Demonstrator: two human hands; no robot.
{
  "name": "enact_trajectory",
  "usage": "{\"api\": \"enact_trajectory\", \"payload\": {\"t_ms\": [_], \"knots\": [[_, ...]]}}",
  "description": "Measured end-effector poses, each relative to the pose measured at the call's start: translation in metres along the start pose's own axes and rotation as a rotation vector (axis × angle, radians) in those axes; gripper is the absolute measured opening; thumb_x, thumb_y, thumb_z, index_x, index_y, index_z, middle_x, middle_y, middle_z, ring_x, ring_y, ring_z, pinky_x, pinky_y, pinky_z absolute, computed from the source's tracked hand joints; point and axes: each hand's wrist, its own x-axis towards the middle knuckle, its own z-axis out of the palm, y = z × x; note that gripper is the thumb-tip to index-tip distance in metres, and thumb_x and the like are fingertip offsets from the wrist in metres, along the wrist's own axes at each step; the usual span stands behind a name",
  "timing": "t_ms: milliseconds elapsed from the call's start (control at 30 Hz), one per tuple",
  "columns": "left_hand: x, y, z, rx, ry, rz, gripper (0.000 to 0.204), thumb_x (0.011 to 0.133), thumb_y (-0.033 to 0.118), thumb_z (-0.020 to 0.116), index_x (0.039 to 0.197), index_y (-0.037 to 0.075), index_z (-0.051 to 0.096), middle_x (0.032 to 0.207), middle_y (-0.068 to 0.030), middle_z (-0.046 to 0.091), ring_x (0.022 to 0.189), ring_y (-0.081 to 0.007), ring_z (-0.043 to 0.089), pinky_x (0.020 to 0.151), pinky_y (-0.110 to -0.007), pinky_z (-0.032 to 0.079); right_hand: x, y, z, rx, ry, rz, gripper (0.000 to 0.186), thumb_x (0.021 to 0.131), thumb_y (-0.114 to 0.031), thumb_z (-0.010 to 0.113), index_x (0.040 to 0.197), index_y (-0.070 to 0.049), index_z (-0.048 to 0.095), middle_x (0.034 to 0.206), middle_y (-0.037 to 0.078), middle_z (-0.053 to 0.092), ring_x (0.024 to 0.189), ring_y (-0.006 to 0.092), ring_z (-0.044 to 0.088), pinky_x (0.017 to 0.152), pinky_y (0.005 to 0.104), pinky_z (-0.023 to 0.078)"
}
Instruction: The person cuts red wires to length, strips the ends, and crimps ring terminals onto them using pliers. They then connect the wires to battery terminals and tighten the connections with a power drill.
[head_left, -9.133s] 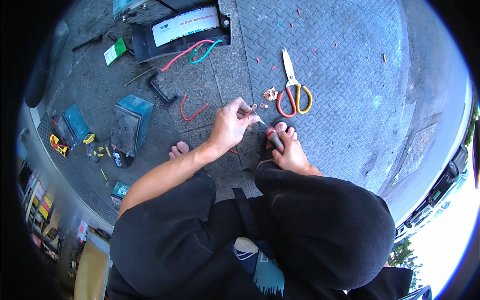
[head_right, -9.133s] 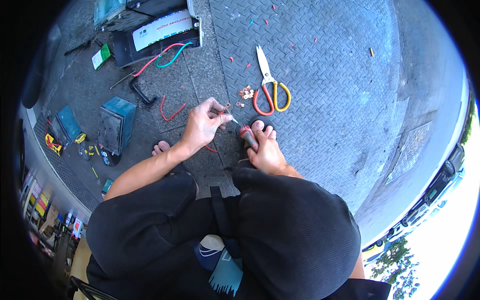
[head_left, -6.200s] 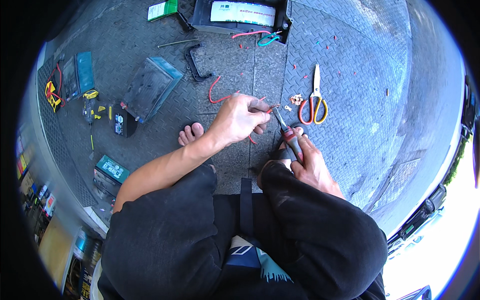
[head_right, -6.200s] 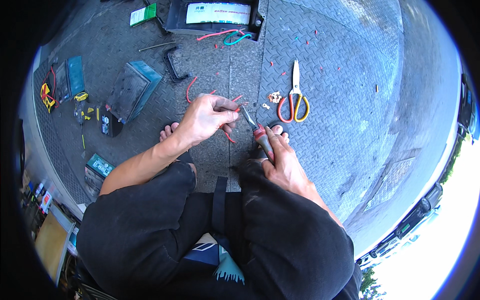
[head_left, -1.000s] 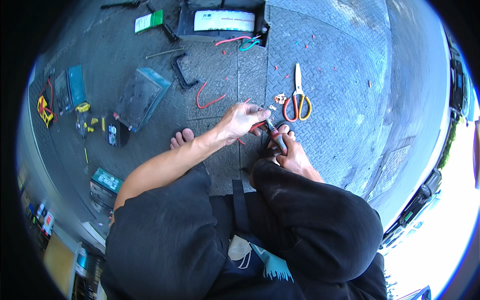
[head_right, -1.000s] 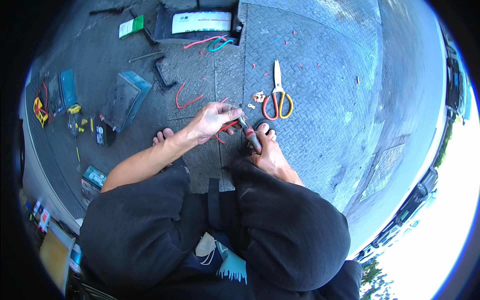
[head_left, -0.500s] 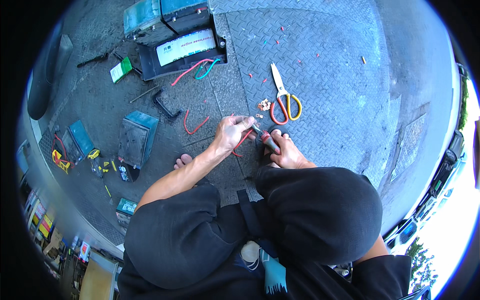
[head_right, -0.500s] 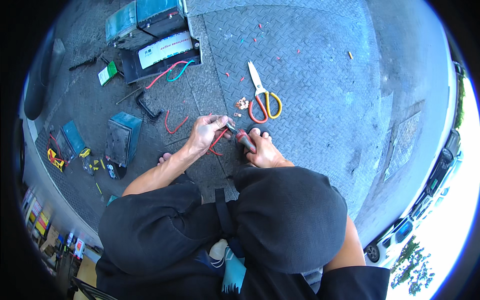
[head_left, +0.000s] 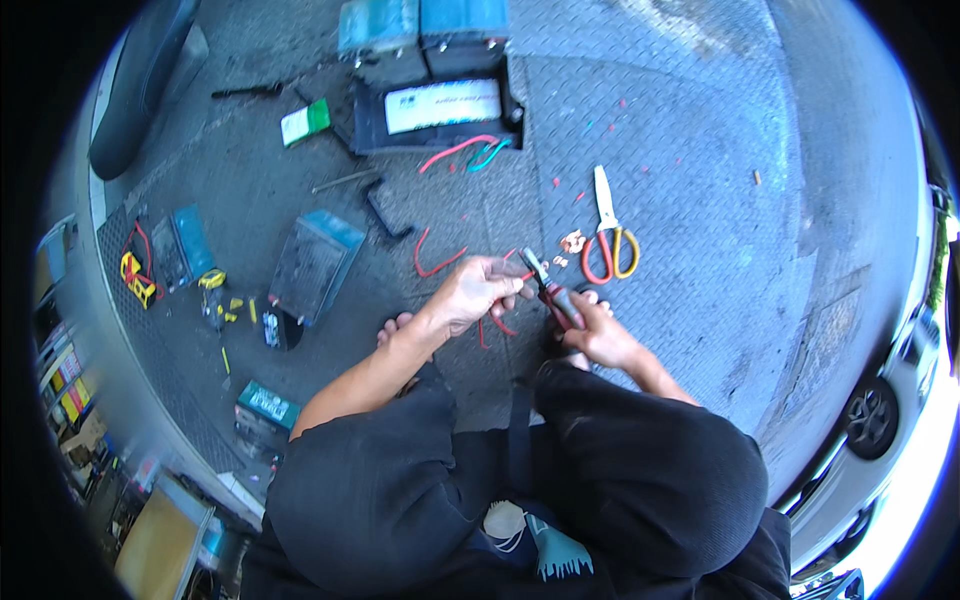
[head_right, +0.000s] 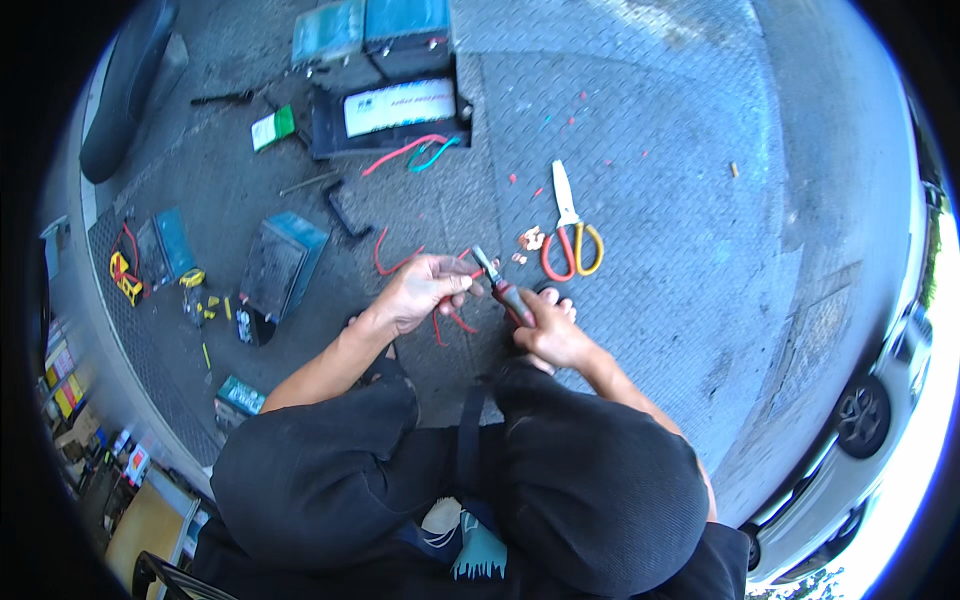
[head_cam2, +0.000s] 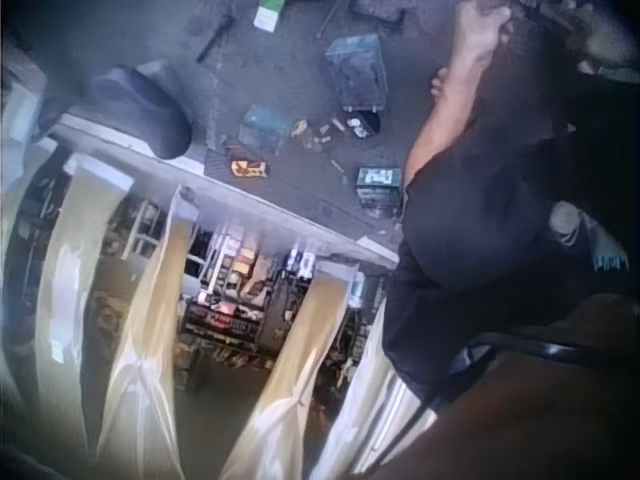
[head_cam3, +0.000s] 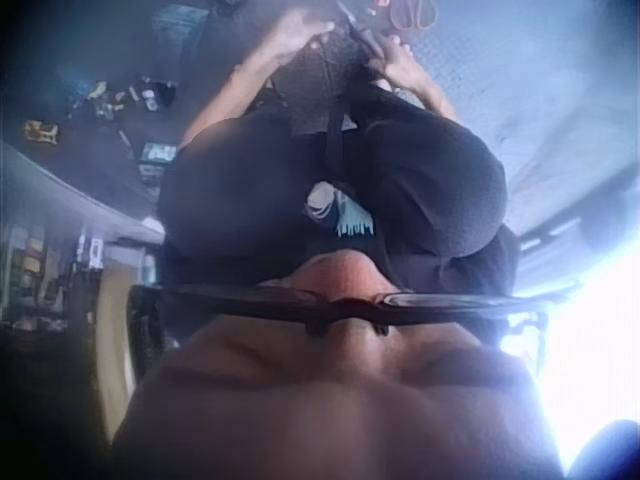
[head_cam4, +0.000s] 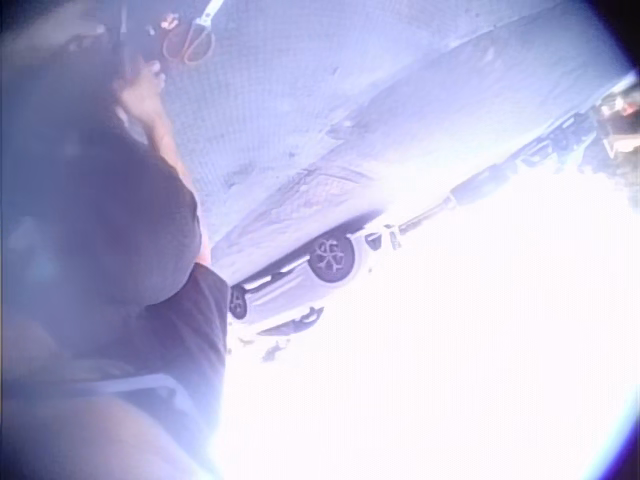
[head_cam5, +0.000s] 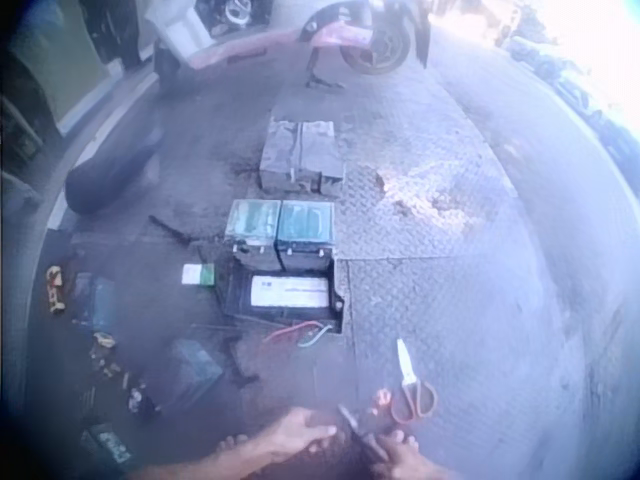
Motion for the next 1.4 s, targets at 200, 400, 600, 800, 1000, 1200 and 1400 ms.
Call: {"api": "enact_trajectory", "payload": {"t_ms": [200,400,600,800,1000,1200,1400], "knots": [[-0.072,0.036,-0.016,-0.086,0.061,0.18,0.026,0.108,0.007,0.067,0.133,-0.002,0.071,0.108,-0.0124,0.078,0.078,-0.0056,0.063,0.06,-0.018,0.048,-0.018,-0.071,-0.022,0.028,-0.157,-0.076,0.074,0.086,-0.012,0.065,0.157,-0.008,0.05,0.11,0.018,0.068,0.104,0.0341,0.064,0.097,0.0448,0.049],[-0.116,0.05,-0.019,-0.134,0.147,0.279,0.03,0.107,0.003,0.066,0.135,-0.003,0.07,0.105,-0.0149,0.078,0.077,-0.0081,0.066,0.059,-0.019,0.051,-0.02,-0.107,-0.003,0.157,-0.106,-0.374,0.083,0.081,0.0,0.064,0.161,0.002,0.043,0.146,0.026,0.06,0.136,0.0392,0.059,0.118,0.0427,0.042],[-0.134,0.056,-0.028,-0.284,0.204,0.357,0.029,0.105,-0.001,0.063,0.133,-0.003,0.07,0.099,-0.0146,0.077,0.075,-0.0089,0.067,0.058,-0.019,0.052,-0.011,-0.083,0.015,0.13,-0.098,-0.398,0.076,0.081,0.001,0.062,0.155,0.004,0.047,0.139,0.027,0.063,0.132,0.0446,0.06,0.116,0.0437,0.044],[-0.142,0.065,-0.019,-0.27,0.179,0.411,0.031,0.105,0.0,0.063,0.135,-0.001,0.07,0.099,-0.0156,0.076,0.077,-0.0094,0.065,0.061,-0.021,0.053,0.012,-0.048,0.041,0.194,0.028,-0.166,0.037,0.086,-0.01,0.065,0.12,0.002,0.058,0.091,0.02,0.065,0.087,0.0374,0.065,0.085,0.047,0.052],[-0.135,0.063,-0.026,-0.28,0.222,0.372,0.03,0.105,0.0,0.061,0.133,-0.002,0.07,0.1,-0.0145,0.075,0.077,-0.0108,0.064,0.062,-0.023,0.052,0.023,-0.024,0.059,0.27,0.185,-0.053,0.034,0.087,-0.018,0.067,0.113,0.005,0.065,0.091,0.025,0.07,0.091,0.0383,0.07,0.089,0.0462,0.053],[-0.095,0.048,-0.055,-0.306,0.309,0.256,0.028,0.103,0.0,0.059,0.129,-0.002,0.07,0.102,-0.0107,0.073,0.076,-0.012,0.063,0.061,-0.025,0.049,0.024,-0.022,0.054,0.211,0.19,-0.004,0.035,0.088,-0.019,0.066,0.113,0.005,0.066,0.093,0.027,0.071,0.095,0.0411,0.07,0.093,0.0476,0.052],[-0.088,0.037,-0.053,-0.462,0.243,0.211,0.024,0.108,0.012,0.064,0.128,0.001,0.071,0.099,-0.0055,0.071,0.075,-0.0109,0.062,0.059,-0.023,0.046,0.024,-0.018,0.055,0.098,0.232,0.076,0.042,0.089,-0.019,0.065,0.125,0.004,0.067,0.107,0.032,0.073,0.108,0.0498,0.071,0.102,0.0519,0.05]]}}
